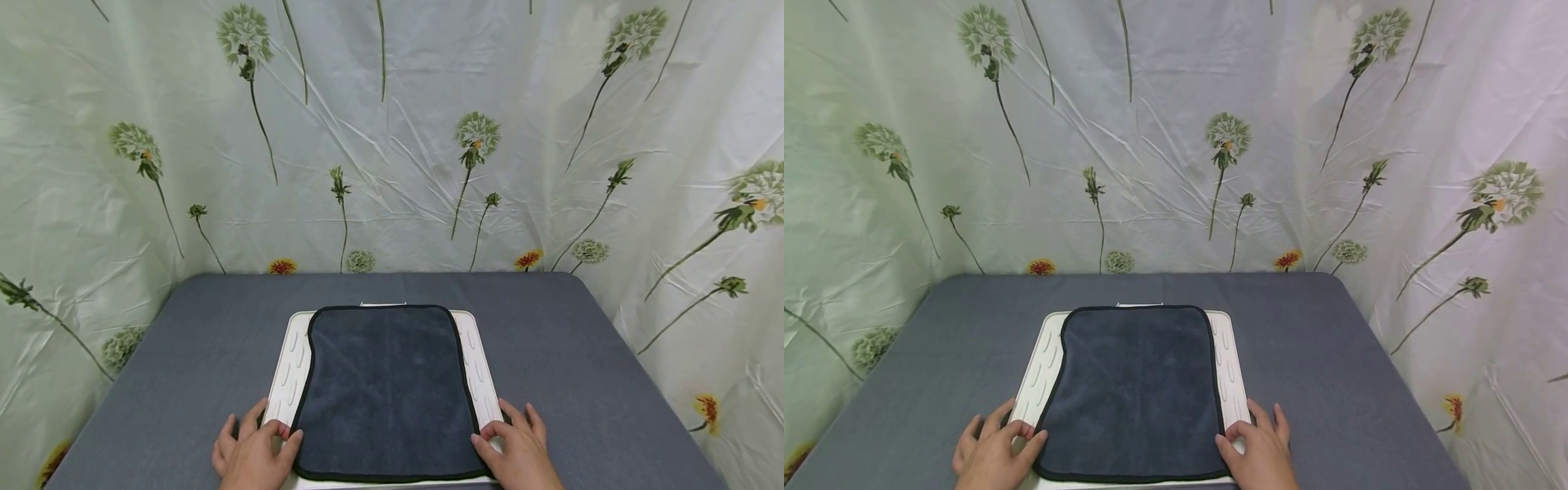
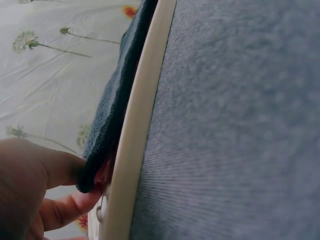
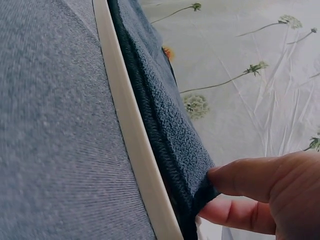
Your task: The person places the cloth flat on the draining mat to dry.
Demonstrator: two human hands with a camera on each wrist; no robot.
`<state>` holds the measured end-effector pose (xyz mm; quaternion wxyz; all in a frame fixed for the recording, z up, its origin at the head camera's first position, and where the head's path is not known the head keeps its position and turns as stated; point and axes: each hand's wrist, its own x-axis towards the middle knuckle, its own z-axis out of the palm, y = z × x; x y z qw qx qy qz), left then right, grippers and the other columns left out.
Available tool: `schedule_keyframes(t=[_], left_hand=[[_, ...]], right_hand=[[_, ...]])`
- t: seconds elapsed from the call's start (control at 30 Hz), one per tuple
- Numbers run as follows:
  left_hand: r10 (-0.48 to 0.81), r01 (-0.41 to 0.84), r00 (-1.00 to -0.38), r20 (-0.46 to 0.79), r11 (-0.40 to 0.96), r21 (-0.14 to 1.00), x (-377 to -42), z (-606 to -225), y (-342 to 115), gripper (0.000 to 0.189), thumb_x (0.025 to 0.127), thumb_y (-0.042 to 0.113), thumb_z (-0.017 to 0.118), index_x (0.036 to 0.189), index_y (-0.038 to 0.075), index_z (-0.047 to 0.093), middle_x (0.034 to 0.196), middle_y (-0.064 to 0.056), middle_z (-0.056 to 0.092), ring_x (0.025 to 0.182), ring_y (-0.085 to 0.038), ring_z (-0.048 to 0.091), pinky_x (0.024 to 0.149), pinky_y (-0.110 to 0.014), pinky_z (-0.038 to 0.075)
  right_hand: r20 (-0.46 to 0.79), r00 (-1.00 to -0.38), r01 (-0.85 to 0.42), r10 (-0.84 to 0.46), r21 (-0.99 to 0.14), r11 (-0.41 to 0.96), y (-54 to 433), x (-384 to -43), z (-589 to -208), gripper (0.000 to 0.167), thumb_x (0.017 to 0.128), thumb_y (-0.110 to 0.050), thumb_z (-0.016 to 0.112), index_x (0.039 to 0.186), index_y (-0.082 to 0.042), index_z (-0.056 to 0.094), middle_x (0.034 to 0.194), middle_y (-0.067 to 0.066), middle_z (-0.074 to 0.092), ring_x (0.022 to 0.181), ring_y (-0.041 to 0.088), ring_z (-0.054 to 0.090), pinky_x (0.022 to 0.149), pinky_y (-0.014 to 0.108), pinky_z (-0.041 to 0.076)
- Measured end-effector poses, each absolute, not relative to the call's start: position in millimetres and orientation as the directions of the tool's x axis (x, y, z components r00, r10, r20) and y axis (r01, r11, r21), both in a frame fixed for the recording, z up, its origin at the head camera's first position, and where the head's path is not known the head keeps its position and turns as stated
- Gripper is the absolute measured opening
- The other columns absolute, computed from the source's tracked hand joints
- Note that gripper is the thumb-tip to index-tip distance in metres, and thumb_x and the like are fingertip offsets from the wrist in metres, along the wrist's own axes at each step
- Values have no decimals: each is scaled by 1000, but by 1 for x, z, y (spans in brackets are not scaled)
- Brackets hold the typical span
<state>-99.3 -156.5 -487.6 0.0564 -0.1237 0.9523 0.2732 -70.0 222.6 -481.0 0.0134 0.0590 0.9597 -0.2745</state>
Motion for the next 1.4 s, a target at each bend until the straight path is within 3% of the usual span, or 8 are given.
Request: schedule_keyframes(t=[0.3,0.53,0.77,1.17,1.4], left_hand=[[-238,-287,-958,-160,807,517,-96,-486,-153,24,86,32,78,75,16,64,152,-26,40,142,-66,8,109,-80,8],[-249,-297,-955,-161,807,511,-95,-483,-154,24,86,32,78,75,16,64,152,-27,40,141,-66,10,109,-80,9],[-254,-308,-951,-174,809,500,-93,-485,-159,25,85,33,78,75,15,64,151,-29,39,141,-67,9,109,-81,9],[-256,-326,-944,-207,809,489,-93,-484,-163,26,87,33,77,75,14,64,152,-31,37,140,-68,8,110,-82,5],[-262,-332,-942,-210,829,450,-91,-487,-162,28,85,34,79,73,16,61,152,-31,38,140,-68,9,110,-82,8]], right_hand=[[-29,-994,104,105,-540,835,221,-68,-484,26,82,-30,84,69,-24,63,142,34,55,142,62,27,114,71,14],[5,-995,80,98,-533,842,222,-68,-483,29,82,-29,85,66,-24,61,138,33,59,139,54,40,115,68,16],[-127,-985,169,118,-543,823,225,-71,-479,27,85,-29,82,69,-21,62,145,34,53,144,54,36,118,66,11],[-156,-982,172,103,-543,822,227,-72,-480,26,84,-25,83,69,-19,62,143,36,54,141,51,44,118,67,10],[-134,-983,176,124,-514,839,225,-70,-483,26,82,-25,85,69,-20,63,145,37,51,143,61,30,117,70,11]])
